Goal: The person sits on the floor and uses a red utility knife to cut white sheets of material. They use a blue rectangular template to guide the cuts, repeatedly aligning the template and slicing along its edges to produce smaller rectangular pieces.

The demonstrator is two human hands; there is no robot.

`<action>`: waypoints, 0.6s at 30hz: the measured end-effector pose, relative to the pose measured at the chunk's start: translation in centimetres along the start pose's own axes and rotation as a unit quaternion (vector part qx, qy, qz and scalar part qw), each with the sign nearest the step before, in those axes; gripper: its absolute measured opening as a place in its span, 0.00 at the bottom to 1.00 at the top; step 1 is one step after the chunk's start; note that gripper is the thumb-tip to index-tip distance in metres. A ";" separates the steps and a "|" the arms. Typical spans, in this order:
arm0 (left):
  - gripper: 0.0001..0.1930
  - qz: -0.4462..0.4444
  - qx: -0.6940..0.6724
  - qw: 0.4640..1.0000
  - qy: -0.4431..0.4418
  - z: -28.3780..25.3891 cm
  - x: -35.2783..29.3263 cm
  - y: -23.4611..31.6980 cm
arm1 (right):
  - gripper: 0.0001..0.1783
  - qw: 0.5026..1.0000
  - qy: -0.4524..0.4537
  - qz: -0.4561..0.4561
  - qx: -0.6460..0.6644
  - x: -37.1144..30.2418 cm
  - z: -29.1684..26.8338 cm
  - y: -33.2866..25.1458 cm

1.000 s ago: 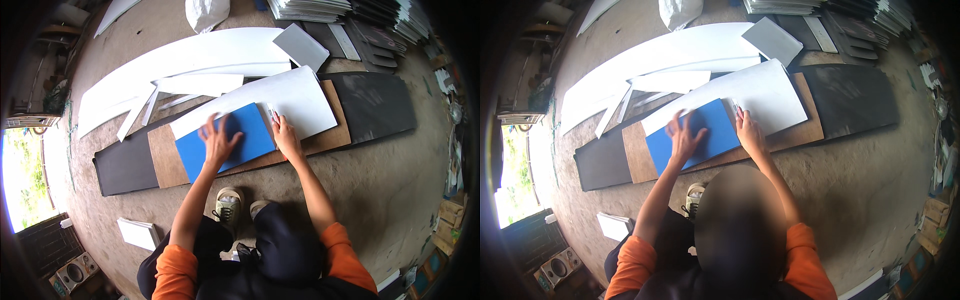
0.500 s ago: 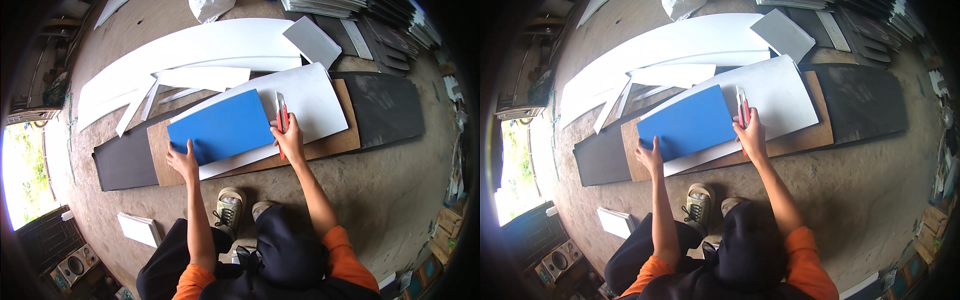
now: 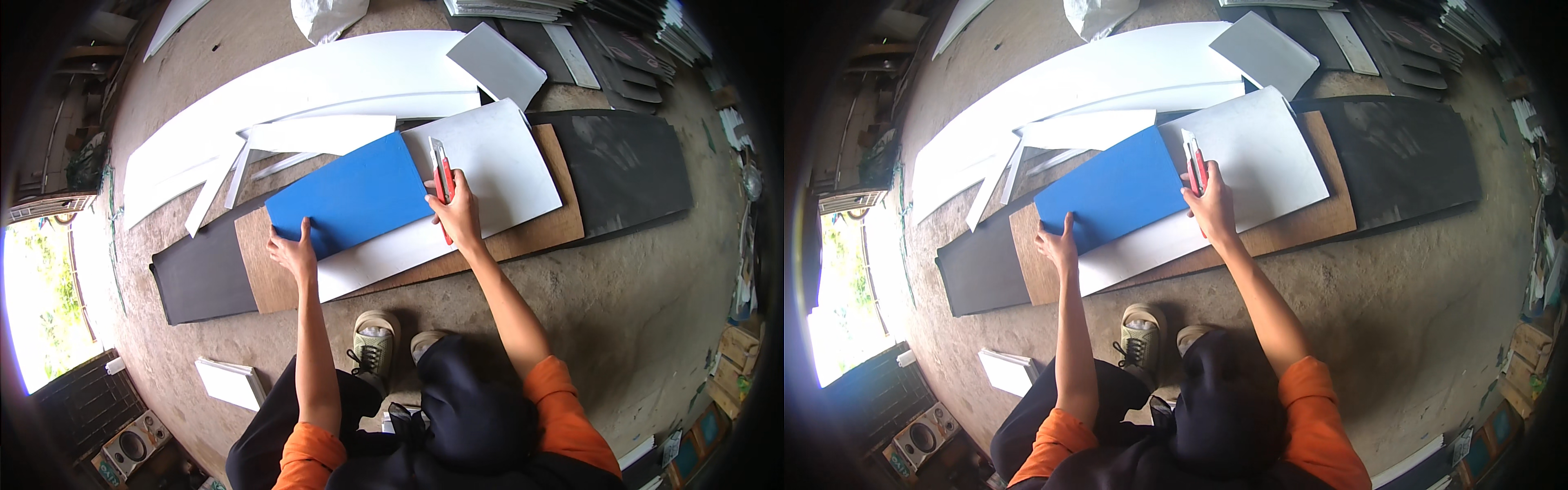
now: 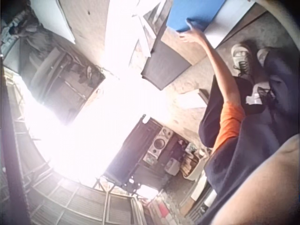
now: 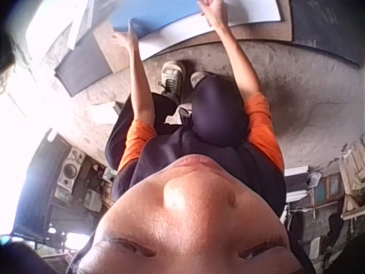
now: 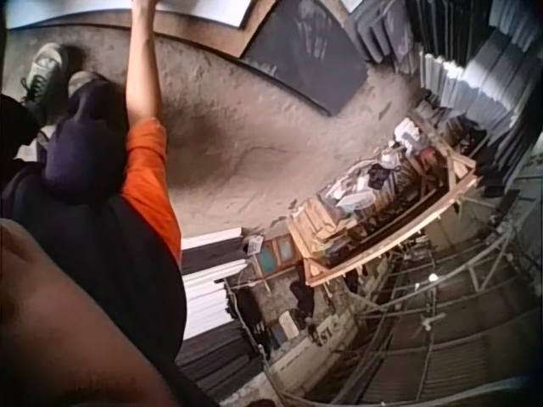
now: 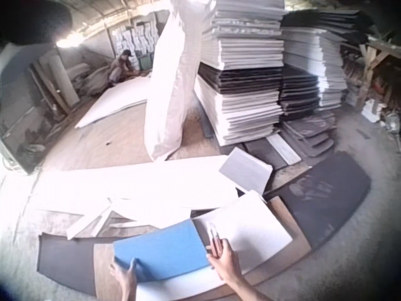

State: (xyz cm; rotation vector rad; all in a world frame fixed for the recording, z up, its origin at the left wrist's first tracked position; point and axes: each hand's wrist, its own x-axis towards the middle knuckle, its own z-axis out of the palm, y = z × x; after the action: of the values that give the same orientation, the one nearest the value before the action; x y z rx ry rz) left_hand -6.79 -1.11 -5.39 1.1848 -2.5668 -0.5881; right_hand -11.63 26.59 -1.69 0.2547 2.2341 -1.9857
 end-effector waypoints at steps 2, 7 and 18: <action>0.45 0.006 -0.004 1.000 -0.005 -0.1 0.1 -0.2 | 0.17 1.000 0.004 0.000 0.000 0.0 0.0 0.0; 0.45 0.010 -0.003 1.000 -0.011 0.0 0.0 -0.2 | 0.17 1.000 0.014 -0.006 0.009 -0.1 0.1 0.2; 0.47 0.016 0.045 0.997 -0.057 -0.5 0.4 -0.2 | 0.17 1.000 0.008 -0.002 -0.001 0.2 0.2 0.6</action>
State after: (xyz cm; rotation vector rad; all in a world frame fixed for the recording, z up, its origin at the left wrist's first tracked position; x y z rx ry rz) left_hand -6.68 -1.65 -4.98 1.1662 -2.7292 -0.5542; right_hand -11.67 26.45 -2.36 0.2668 2.2478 -1.9888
